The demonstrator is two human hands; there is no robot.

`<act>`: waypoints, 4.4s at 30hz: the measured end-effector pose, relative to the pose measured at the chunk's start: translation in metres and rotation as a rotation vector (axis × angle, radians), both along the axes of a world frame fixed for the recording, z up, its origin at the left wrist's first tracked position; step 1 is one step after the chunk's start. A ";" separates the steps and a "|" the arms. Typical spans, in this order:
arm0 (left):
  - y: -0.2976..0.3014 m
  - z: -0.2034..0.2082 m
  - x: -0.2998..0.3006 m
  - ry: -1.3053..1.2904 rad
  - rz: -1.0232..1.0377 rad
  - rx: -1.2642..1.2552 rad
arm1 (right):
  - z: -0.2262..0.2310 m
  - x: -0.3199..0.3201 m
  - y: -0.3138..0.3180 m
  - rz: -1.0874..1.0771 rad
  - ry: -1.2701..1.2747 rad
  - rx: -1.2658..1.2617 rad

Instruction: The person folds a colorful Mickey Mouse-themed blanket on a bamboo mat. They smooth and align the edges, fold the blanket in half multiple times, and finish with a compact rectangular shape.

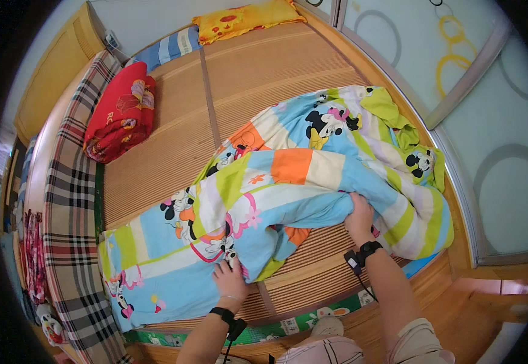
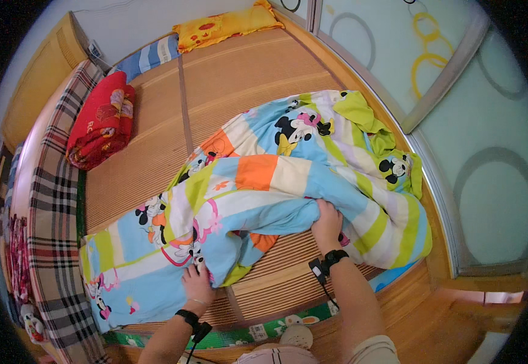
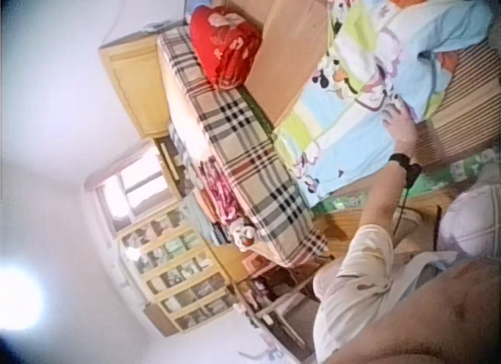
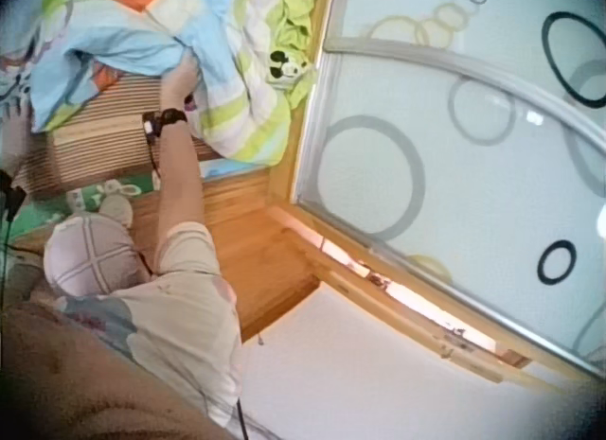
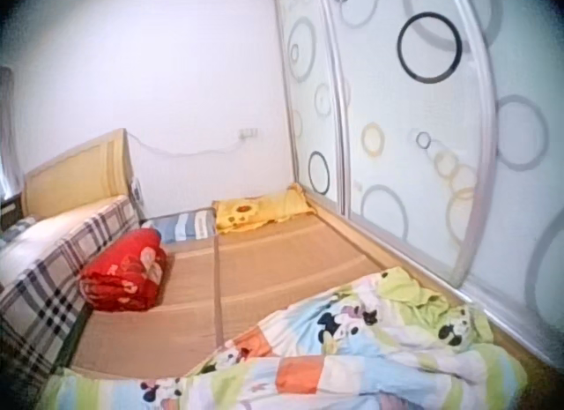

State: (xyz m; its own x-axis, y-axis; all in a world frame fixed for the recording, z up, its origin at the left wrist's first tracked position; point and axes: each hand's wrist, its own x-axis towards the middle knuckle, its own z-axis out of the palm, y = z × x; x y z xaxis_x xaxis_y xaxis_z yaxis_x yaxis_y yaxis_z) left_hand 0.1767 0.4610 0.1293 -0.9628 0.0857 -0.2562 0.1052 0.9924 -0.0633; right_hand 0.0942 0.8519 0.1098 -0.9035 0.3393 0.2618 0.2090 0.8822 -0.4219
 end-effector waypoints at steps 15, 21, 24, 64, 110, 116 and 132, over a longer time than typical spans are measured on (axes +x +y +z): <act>-0.278 0.086 0.033 -0.143 0.477 -0.494 | 0.026 0.140 -0.078 1.178 -0.553 -0.293; -0.228 0.124 -0.010 -0.097 0.429 -0.217 | 0.047 0.102 -0.023 0.837 -0.149 -0.353; -0.156 0.116 -0.048 0.221 0.121 0.127 | 0.060 0.066 0.053 0.357 -0.075 -0.304; 0.046 0.208 -0.196 0.865 -0.181 0.598 | 0.266 -0.134 0.165 0.094 0.217 0.366; -0.087 0.083 -0.043 0.164 -0.031 0.070 | 0.122 -0.072 0.138 -0.209 0.158 -1.711; -0.127 0.130 -0.093 0.724 0.221 0.370 | 0.234 -0.217 0.104 0.053 0.401 -1.244; -0.054 0.026 -0.008 0.152 0.035 0.069 | -0.041 -0.090 0.157 -0.362 -0.021 -1.572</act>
State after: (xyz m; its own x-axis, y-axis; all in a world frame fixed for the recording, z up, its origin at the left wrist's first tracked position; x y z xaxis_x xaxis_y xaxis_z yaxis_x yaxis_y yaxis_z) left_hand 0.1685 0.4074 0.1555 -0.9927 0.0637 -0.1025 0.0647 0.9979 -0.0072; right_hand 0.0044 1.0091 0.0684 -0.7189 0.4318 -0.5447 0.3168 -0.4939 -0.8097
